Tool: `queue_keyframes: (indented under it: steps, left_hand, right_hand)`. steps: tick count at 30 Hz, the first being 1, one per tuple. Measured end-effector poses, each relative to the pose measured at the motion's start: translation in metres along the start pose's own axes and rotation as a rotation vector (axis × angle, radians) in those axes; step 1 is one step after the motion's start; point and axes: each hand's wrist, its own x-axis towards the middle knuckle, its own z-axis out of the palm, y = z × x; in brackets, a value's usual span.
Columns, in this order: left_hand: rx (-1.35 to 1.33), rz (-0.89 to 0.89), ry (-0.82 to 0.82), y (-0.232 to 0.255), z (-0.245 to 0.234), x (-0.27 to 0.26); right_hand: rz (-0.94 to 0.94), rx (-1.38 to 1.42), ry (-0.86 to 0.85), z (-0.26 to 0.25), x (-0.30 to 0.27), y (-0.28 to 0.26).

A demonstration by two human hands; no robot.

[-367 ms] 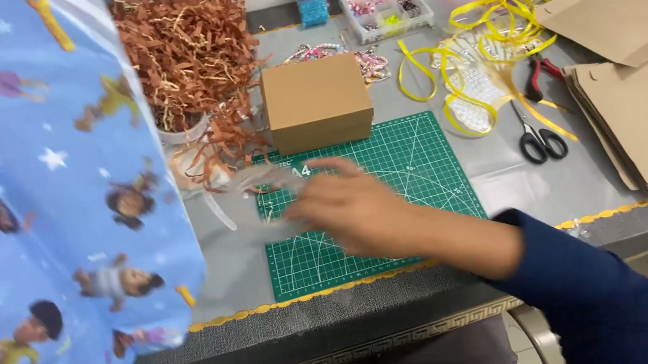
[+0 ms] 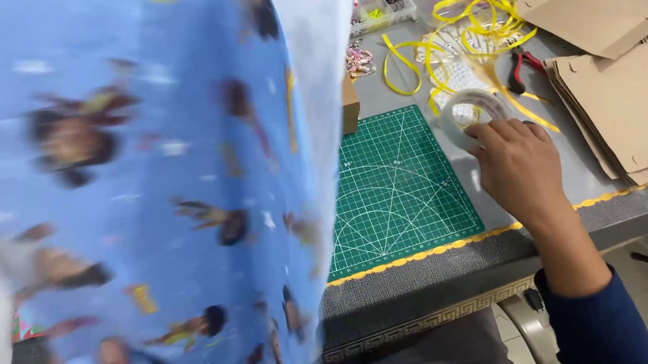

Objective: Wrapping a small cardboard box with patterned paper and securing it with tape.

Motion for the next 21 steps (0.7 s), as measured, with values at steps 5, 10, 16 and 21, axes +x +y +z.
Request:
queue_keyframes:
  steps: [5,10,16,21]
  left_hand:
    - [-0.092,-0.112,-0.07,0.025,0.04,-0.019]
    - [0.175,-0.146,-0.173,0.0,0.039,-0.032]
    - [0.356,0.004,-0.371,0.014,0.072,-0.057]
    - [0.163,-0.023,-0.398,0.015,0.083,-0.048]
  right_hand:
    - [0.042,-0.098,0.039,0.023,-0.012,0.005]
    - [0.271,0.811,-0.106,-0.054,0.008,-0.051]
    - [0.115,1.697,-0.248,-0.116,-0.013,-0.128]
    - [0.512,1.622,-0.111,-0.095,-0.024,-0.136]
